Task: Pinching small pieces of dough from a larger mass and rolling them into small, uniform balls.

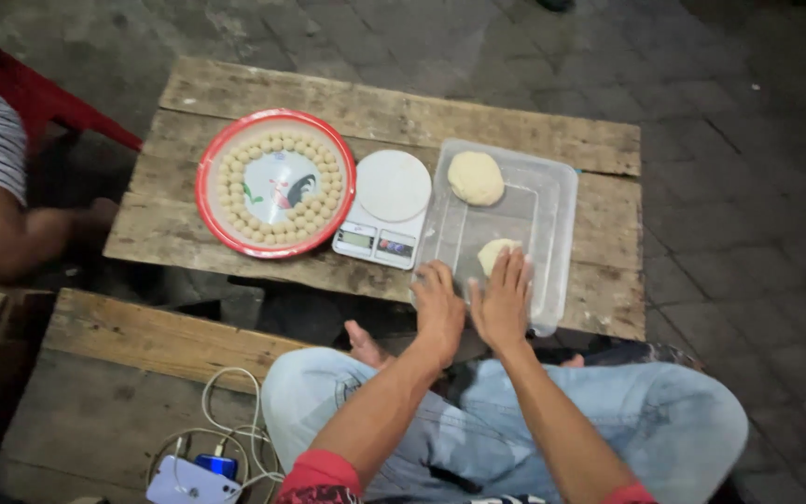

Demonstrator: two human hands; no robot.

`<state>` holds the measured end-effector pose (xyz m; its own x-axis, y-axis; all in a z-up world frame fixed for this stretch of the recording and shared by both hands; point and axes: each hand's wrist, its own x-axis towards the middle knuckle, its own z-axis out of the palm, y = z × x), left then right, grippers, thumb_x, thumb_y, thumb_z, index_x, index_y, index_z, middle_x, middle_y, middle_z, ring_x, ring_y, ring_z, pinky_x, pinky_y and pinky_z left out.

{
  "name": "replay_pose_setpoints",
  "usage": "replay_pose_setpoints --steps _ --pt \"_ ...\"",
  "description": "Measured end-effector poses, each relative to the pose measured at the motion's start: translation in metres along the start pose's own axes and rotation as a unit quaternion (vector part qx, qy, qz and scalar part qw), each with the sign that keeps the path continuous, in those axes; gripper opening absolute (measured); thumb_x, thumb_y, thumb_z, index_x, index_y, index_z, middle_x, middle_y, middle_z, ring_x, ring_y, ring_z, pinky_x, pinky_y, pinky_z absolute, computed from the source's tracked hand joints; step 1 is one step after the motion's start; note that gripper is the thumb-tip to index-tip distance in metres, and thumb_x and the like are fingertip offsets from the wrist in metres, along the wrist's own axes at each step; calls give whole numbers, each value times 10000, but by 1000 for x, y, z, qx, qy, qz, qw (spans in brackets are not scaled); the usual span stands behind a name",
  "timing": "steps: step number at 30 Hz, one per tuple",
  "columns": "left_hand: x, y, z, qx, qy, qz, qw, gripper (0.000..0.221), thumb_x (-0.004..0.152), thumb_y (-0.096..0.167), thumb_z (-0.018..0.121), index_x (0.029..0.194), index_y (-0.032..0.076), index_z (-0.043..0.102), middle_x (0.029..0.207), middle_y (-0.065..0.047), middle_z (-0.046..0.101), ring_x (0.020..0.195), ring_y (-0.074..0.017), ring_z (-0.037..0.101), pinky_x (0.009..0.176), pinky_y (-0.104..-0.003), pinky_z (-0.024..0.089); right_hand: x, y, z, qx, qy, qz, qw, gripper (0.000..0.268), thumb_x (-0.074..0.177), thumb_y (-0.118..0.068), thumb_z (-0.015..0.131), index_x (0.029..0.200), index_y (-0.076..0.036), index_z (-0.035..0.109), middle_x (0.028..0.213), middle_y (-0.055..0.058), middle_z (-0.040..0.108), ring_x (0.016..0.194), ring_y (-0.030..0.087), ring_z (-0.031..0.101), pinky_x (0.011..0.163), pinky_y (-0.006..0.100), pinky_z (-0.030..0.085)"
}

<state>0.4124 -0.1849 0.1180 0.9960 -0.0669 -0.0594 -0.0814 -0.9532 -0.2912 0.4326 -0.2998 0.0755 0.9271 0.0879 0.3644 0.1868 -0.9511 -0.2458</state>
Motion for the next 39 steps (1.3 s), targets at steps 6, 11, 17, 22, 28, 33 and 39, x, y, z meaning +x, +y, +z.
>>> replay_pose_setpoints --steps 6,11,17,22,28,33,39 --pt "-5 -7 -3 -34 27 19 999 391 1003 201 474 1205 -49 697 1439 -326 416 1267 -516 452 887 -571 419 -21 29 -60 26 -20 -28 999 378 841 -310 732 1139 -83 785 1223 165 748 1120 359 686 933 519 499" --pt "-5 -2 4 -17 2 14 1000 475 1034 327 476 1260 -48 659 1473 -304 384 1300 -502 425 934 -568 418 28 43 -57 53 77 -227 969 336 933 -253 709 1222 -88 762 1317 110 719 1229 304 665 1164 479 367" --pt "-6 -11 -18 -16 -65 30 997 708 971 622 528 1324 20 650 1537 -281 324 1361 -479 373 1021 -567 391 89 52 -15 -71 -20 -362 929 445 1019 -584 476 1306 -326 697 1464 -66 600 1414 378 482 1102 589 387" --pt "-5 -4 -11 3 -63 19 998 741 953 635 538 1348 15 630 1537 -268 330 1356 -464 372 1025 -578 384 90 29 2 26 83 -148 985 342 1042 -420 588 1263 -192 716 1261 51 689 1238 345 595 1055 570 425" --pt "0 10 8 27 -33 -10 999 563 1064 384 428 1370 -71 551 1516 -282 345 1343 -467 387 993 -576 379 65 7 26 -10 63 210 976 606 1086 -528 443 1476 -67 495 1507 152 475 1398 409 409 1110 727 297" --pt "4 15 22 5 -18 -38 999 515 1059 246 366 1444 -85 449 1533 -252 307 1370 -463 335 999 -599 336 -3 -18 2 8 -75 118 990 970 959 -528 603 1556 148 246 1609 396 218 1490 568 239 1201 666 222" --pt "-2 9 9 -1 -9 -31 999 517 1050 203 348 1458 -103 426 1530 -250 331 1359 -461 369 996 -596 354 -36 -17 -67 -8 -118 -26 993 711 1055 -481 463 1589 -19 384 1648 224 343 1474 487 333 1141 648 289"
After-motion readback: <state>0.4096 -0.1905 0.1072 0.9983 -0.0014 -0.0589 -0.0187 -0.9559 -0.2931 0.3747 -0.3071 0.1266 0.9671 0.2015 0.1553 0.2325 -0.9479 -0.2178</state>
